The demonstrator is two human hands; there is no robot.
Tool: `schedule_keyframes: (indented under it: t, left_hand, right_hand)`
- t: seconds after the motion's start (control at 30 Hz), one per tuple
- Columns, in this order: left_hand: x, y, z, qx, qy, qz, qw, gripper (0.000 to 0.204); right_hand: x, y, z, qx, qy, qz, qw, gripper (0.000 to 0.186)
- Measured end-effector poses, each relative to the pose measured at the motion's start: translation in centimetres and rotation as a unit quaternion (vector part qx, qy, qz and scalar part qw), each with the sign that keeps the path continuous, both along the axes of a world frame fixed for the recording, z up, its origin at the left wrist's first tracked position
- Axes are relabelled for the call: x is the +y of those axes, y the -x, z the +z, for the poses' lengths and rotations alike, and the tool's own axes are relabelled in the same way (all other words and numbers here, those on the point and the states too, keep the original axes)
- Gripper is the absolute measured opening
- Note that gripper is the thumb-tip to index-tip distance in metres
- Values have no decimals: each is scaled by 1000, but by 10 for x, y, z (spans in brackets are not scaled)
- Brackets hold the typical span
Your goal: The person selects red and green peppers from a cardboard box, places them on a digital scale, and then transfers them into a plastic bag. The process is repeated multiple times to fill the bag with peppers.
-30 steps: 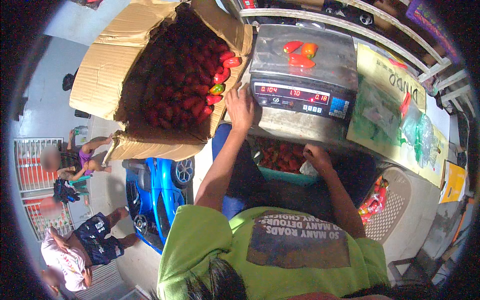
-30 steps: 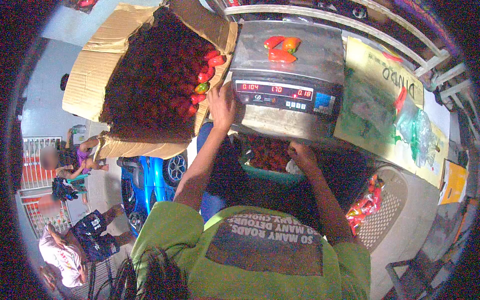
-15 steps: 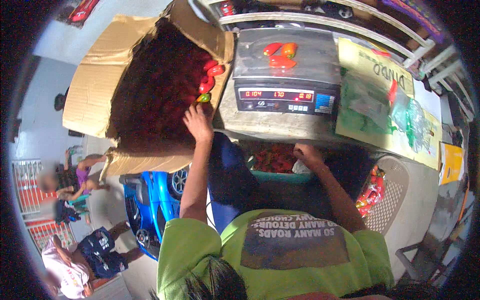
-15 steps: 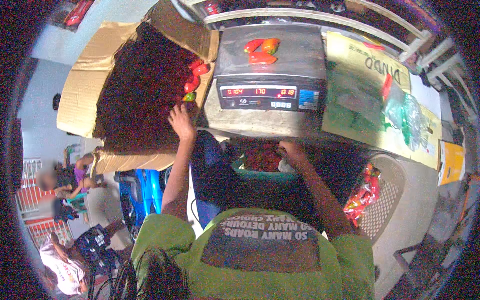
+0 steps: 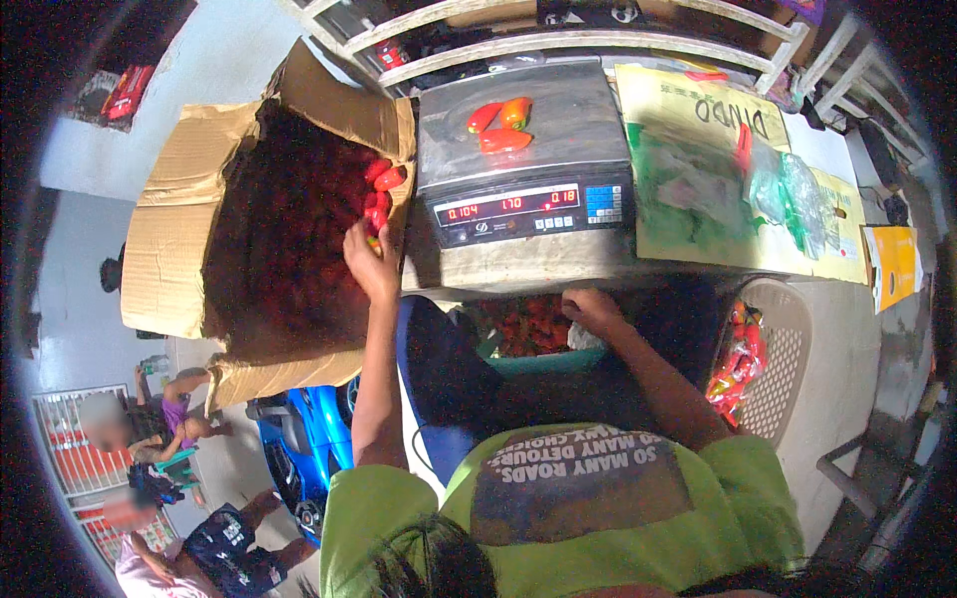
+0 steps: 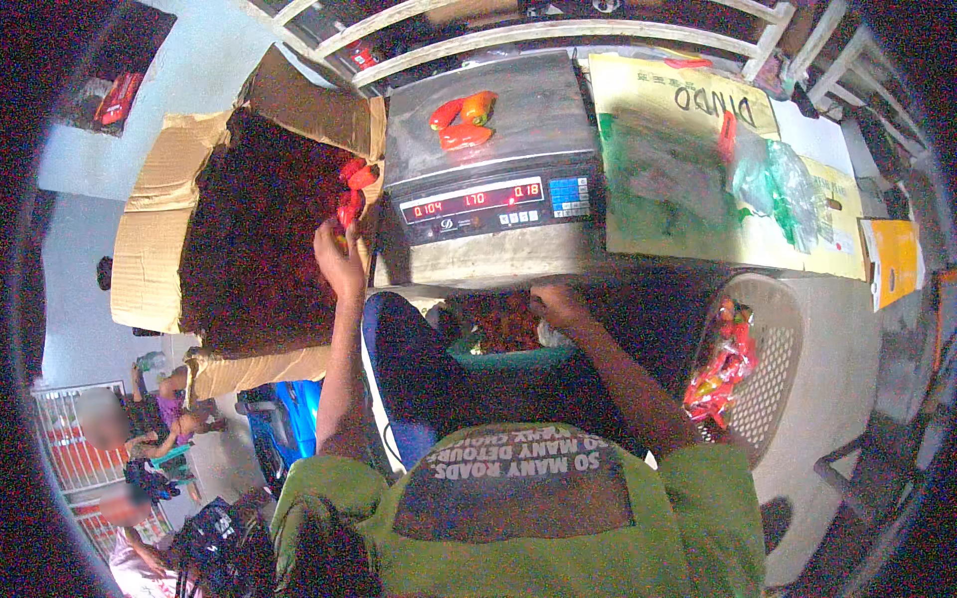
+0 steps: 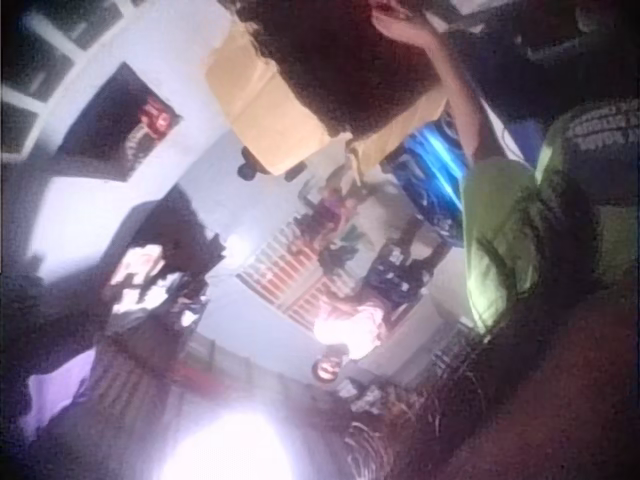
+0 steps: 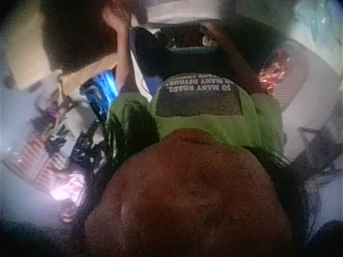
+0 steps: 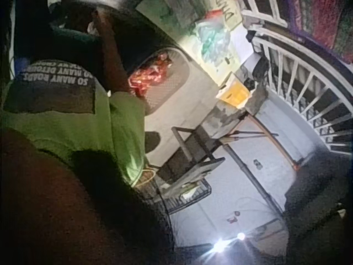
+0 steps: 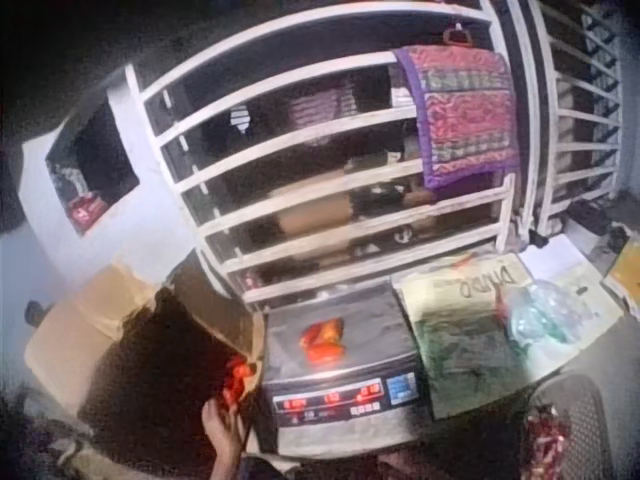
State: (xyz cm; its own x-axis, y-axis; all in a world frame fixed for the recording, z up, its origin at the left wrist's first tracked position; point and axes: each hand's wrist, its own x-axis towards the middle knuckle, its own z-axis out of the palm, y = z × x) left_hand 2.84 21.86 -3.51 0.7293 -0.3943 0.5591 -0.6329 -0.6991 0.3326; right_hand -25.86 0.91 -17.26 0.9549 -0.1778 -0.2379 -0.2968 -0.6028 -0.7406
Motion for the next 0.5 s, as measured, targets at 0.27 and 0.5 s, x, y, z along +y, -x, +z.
schedule_keyframes:
  t: [0.27,0.5]
  left_hand:
    - [-184,-7,60,-1,81,-146,986,34]
    - [-202,-6,44,-6,-35,-110,993,32]
  right_hand:
    - [0,9,-16,-62,-42,-54,996,19]
    - [2,3,-1,7,24,-31,999,15]
